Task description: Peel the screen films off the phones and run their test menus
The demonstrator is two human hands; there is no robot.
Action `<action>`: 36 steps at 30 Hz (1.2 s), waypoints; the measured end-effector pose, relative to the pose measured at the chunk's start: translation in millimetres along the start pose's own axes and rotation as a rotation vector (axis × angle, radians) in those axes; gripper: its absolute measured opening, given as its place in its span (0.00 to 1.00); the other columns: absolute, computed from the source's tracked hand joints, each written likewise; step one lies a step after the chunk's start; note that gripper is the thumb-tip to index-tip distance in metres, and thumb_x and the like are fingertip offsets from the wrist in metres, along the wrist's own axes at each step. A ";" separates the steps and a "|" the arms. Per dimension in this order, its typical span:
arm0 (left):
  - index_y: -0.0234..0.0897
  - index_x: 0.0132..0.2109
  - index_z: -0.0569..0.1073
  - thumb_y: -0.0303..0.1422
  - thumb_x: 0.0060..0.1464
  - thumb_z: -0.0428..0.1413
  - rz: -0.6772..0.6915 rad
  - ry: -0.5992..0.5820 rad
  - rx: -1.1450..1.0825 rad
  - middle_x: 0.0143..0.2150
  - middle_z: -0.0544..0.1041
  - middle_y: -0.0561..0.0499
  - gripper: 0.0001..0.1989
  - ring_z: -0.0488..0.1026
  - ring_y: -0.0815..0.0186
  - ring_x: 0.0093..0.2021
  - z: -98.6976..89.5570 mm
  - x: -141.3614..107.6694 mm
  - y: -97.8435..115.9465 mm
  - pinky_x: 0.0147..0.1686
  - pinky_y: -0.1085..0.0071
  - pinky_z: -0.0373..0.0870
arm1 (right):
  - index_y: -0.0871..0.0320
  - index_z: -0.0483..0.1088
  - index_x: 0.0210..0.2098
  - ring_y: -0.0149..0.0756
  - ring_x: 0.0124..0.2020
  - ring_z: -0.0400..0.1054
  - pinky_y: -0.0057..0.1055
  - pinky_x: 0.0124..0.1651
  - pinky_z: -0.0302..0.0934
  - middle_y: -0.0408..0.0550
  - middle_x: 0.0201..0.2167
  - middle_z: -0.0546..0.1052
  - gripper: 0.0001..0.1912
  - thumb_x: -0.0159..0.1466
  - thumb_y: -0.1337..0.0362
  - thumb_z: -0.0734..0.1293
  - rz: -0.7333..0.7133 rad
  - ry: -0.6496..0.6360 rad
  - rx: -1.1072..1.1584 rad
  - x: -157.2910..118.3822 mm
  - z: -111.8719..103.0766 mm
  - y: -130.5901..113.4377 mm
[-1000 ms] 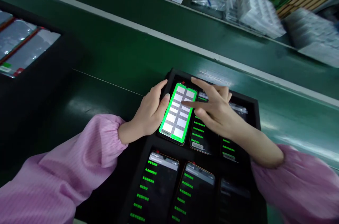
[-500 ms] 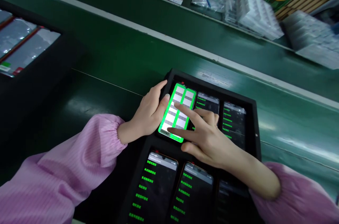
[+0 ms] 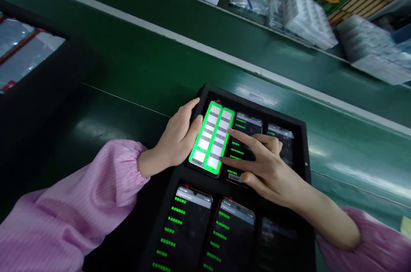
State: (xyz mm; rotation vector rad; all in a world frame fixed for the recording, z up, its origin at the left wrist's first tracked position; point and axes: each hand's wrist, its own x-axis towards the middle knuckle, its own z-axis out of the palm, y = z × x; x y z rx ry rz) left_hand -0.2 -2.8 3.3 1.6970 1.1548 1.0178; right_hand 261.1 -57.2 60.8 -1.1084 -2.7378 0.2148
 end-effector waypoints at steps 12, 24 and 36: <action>0.44 0.72 0.59 0.46 0.75 0.45 -0.001 0.011 0.003 0.74 0.66 0.41 0.25 0.64 0.54 0.73 0.8 -0.8 -1.2 0.73 0.48 0.59 | 0.46 0.82 0.54 0.58 0.60 0.59 0.53 0.53 0.56 0.53 0.76 0.54 0.31 0.77 0.42 0.51 0.052 -0.024 0.054 42.7 5.1 8.7; 0.41 0.72 0.59 0.46 0.75 0.45 -0.015 -0.008 0.012 0.74 0.66 0.40 0.26 0.64 0.53 0.73 -1.4 0.0 -0.7 0.73 0.48 0.59 | 0.42 0.81 0.55 0.58 0.60 0.59 0.49 0.46 0.55 0.48 0.77 0.53 0.32 0.78 0.43 0.49 0.058 0.009 0.031 64.7 7.1 20.0; 0.43 0.71 0.60 0.46 0.75 0.45 -0.016 0.007 -0.004 0.73 0.67 0.42 0.25 0.65 0.53 0.73 -0.1 -0.3 -0.9 0.72 0.48 0.60 | 0.43 0.82 0.53 0.60 0.59 0.60 0.54 0.50 0.57 0.46 0.77 0.54 0.29 0.77 0.45 0.51 0.141 -0.012 -0.028 19.8 -6.7 37.6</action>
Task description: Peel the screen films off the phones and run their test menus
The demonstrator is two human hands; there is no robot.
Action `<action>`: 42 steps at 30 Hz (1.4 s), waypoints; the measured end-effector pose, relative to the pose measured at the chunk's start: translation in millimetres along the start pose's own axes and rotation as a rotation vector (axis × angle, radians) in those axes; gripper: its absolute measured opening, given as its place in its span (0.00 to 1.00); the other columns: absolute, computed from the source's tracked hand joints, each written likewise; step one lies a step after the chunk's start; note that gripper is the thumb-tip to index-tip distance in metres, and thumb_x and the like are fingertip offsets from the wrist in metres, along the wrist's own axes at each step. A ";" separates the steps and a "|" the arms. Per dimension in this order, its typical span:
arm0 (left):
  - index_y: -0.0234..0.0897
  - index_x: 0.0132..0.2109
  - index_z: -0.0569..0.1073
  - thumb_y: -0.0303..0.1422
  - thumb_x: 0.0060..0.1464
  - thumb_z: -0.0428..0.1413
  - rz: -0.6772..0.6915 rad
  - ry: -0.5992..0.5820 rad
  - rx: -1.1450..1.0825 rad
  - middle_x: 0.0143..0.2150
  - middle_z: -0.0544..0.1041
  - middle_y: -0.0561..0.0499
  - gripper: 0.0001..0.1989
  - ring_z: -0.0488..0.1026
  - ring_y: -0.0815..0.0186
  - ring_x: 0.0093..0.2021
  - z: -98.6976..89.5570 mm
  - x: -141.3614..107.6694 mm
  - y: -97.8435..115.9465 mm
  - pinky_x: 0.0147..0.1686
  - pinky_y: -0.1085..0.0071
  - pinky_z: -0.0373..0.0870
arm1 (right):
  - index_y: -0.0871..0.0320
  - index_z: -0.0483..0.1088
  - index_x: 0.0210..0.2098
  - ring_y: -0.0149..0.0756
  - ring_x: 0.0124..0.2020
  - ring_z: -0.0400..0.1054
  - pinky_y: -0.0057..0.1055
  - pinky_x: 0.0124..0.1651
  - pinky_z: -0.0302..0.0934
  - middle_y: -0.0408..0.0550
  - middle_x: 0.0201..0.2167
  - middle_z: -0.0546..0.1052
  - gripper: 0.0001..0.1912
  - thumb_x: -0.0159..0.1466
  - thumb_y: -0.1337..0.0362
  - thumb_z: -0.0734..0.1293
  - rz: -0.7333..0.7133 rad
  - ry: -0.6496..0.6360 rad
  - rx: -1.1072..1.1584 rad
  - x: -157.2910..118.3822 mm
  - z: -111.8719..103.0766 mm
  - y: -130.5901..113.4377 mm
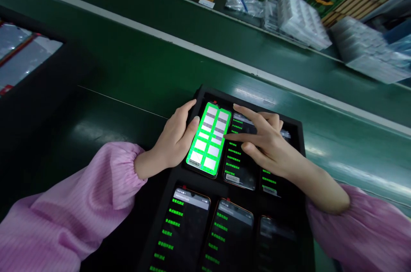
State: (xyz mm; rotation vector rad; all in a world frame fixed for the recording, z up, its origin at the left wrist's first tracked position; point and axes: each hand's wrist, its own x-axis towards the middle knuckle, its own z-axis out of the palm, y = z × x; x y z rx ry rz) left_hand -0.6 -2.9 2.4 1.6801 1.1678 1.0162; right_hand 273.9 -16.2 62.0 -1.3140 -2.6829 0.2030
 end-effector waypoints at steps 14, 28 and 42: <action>0.42 0.72 0.59 0.45 0.75 0.45 -0.022 -0.007 0.009 0.73 0.66 0.40 0.25 0.64 0.53 0.73 -0.4 0.8 1.5 0.72 0.47 0.60 | 0.45 0.83 0.51 0.62 0.62 0.56 0.56 0.53 0.56 0.45 0.78 0.50 0.36 0.76 0.40 0.47 -0.001 -0.017 0.095 68.9 10.9 -9.4; 0.42 0.72 0.59 0.46 0.74 0.45 -0.020 -0.024 -0.004 0.73 0.67 0.41 0.26 0.64 0.54 0.73 -1.4 1.9 0.9 0.73 0.48 0.59 | 0.47 0.84 0.49 0.58 0.59 0.59 0.58 0.53 0.59 0.49 0.74 0.62 0.34 0.77 0.43 0.49 0.107 0.037 0.041 22.4 -0.9 21.9; 0.46 0.51 0.81 0.39 0.72 0.47 0.327 -0.085 0.711 0.70 0.71 0.44 0.17 0.61 0.43 0.74 -19.6 59.6 27.1 0.69 0.23 0.49 | 0.50 0.85 0.36 0.64 0.61 0.61 0.65 0.54 0.57 0.53 0.65 0.74 0.34 0.76 0.45 0.52 0.511 0.204 -0.048 -46.0 -12.9 34.0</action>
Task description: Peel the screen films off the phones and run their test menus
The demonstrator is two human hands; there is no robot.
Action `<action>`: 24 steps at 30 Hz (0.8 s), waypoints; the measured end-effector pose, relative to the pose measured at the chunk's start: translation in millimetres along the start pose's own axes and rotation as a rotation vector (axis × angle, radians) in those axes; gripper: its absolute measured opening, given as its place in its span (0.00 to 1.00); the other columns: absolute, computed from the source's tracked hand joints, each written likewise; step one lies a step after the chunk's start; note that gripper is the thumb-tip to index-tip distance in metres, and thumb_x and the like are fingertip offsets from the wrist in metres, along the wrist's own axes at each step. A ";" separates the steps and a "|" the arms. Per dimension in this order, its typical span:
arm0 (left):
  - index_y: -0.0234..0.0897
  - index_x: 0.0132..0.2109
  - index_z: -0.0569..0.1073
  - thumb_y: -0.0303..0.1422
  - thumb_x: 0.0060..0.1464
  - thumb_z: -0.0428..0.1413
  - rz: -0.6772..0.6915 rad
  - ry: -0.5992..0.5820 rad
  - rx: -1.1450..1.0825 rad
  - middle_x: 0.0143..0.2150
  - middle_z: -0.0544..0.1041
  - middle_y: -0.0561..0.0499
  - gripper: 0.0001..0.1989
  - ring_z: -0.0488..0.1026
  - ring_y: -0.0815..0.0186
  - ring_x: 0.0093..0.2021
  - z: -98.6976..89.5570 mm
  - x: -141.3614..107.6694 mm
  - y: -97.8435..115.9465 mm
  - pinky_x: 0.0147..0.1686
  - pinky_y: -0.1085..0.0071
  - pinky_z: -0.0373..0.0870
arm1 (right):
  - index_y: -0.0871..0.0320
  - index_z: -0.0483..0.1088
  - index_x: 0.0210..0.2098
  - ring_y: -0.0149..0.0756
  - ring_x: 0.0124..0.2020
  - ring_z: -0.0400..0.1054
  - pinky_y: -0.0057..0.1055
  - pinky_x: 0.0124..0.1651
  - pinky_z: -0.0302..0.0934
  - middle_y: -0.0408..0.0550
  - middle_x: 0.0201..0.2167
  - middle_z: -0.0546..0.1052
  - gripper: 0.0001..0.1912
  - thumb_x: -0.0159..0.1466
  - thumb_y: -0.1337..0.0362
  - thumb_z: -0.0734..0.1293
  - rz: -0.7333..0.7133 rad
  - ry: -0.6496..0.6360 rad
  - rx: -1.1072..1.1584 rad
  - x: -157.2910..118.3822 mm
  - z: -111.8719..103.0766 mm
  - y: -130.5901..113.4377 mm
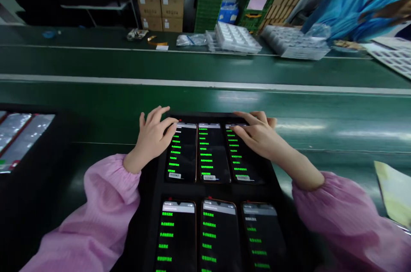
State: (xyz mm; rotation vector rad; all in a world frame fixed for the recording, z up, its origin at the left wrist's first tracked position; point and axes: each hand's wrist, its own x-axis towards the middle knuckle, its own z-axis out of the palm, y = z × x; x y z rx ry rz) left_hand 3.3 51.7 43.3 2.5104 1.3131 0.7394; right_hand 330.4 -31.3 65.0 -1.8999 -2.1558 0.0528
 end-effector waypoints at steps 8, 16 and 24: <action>0.47 0.55 0.83 0.35 0.71 0.50 0.118 -0.116 0.202 0.71 0.70 0.42 0.17 0.62 0.41 0.73 3.2 11.9 9.9 0.66 0.18 0.48 | 0.46 0.85 0.41 0.60 0.63 0.61 0.62 0.57 0.59 0.47 0.71 0.68 0.29 0.77 0.46 0.54 -0.114 -0.078 0.135 38.8 13.8 -57.3; 0.42 0.56 0.80 0.37 0.70 0.49 0.118 0.039 0.057 0.61 0.79 0.42 0.17 0.74 0.47 0.64 1.0 -24.6 -3.8 0.67 0.30 0.57 | 0.43 0.85 0.42 0.60 0.63 0.62 0.65 0.59 0.57 0.45 0.67 0.72 0.34 0.77 0.46 0.48 0.114 0.059 0.129 -11.6 -8.8 7.4; 0.41 0.61 0.73 0.37 0.70 0.49 0.099 0.004 0.049 0.65 0.76 0.42 0.18 0.75 0.48 0.63 4.9 -23.8 -8.1 0.67 0.29 0.56 | 0.44 0.85 0.45 0.62 0.63 0.61 0.63 0.55 0.59 0.48 0.72 0.67 0.34 0.77 0.44 0.48 0.061 -0.006 0.079 -21.0 9.2 5.5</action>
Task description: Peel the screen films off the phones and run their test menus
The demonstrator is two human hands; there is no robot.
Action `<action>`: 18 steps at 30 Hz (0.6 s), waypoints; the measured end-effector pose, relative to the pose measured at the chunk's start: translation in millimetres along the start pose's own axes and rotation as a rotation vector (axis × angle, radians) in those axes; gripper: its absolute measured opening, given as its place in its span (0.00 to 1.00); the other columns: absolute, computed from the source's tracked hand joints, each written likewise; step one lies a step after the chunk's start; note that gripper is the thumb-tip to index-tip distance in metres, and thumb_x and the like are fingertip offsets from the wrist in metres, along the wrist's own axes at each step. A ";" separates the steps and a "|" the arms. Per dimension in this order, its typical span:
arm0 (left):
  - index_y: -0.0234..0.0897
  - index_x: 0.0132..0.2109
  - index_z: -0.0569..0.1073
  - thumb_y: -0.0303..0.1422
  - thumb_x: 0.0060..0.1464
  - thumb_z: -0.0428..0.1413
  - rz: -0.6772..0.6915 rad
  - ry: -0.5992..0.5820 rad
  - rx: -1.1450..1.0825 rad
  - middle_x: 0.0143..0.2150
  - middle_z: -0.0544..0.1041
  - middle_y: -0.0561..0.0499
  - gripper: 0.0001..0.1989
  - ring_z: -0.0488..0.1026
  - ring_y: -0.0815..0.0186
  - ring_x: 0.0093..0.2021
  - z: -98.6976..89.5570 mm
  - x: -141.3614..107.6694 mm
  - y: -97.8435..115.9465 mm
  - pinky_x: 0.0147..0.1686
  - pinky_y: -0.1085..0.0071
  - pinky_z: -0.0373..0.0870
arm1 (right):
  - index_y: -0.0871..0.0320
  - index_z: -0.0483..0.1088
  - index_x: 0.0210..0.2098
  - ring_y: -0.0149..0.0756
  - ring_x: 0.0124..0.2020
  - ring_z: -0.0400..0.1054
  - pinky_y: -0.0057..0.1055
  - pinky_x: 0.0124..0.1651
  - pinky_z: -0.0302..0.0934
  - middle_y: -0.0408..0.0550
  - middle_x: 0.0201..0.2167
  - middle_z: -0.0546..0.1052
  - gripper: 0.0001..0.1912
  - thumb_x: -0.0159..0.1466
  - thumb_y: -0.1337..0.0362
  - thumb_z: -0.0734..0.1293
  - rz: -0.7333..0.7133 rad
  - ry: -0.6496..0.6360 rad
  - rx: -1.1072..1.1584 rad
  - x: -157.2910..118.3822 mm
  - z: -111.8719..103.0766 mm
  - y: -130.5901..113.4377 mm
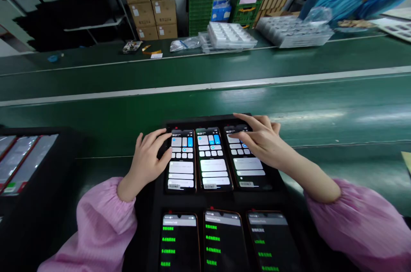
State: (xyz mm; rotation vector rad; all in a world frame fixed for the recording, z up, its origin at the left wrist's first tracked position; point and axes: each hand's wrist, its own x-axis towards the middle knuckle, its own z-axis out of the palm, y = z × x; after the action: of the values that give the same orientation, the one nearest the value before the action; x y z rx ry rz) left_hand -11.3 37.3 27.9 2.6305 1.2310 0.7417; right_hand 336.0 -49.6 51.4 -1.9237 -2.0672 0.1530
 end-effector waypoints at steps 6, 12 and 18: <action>0.42 0.54 0.78 0.35 0.69 0.51 0.031 0.027 0.014 0.62 0.78 0.43 0.14 0.75 0.49 0.63 -2.4 -3.8 4.0 0.68 0.32 0.57 | 0.42 0.85 0.43 0.66 0.61 0.63 0.64 0.52 0.59 0.48 0.68 0.71 0.33 0.76 0.45 0.49 -0.015 0.018 -0.007 2.0 4.3 3.7; 0.43 0.56 0.80 0.35 0.68 0.52 0.031 0.001 0.024 0.64 0.76 0.42 0.15 0.74 0.48 0.63 -1.8 -2.6 3.4 0.67 0.29 0.57 | 0.46 0.85 0.43 0.70 0.60 0.64 0.66 0.50 0.58 0.54 0.66 0.73 0.33 0.77 0.46 0.50 -0.043 0.044 0.021 1.3 7.3 6.2; 0.44 0.55 0.81 0.35 0.68 0.52 0.028 -0.060 0.050 0.66 0.74 0.42 0.15 0.72 0.46 0.64 -3.1 -0.8 3.6 0.67 0.25 0.56 | 0.48 0.85 0.40 0.67 0.59 0.65 0.64 0.50 0.59 0.52 0.65 0.74 0.34 0.77 0.44 0.50 -0.090 0.042 -0.025 7.0 0.5 -11.1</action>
State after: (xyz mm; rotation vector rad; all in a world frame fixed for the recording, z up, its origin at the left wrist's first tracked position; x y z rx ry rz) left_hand -10.8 34.1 31.5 2.6940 1.2154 0.6391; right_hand 324.9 -43.7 55.2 -1.8277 -2.1331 0.0668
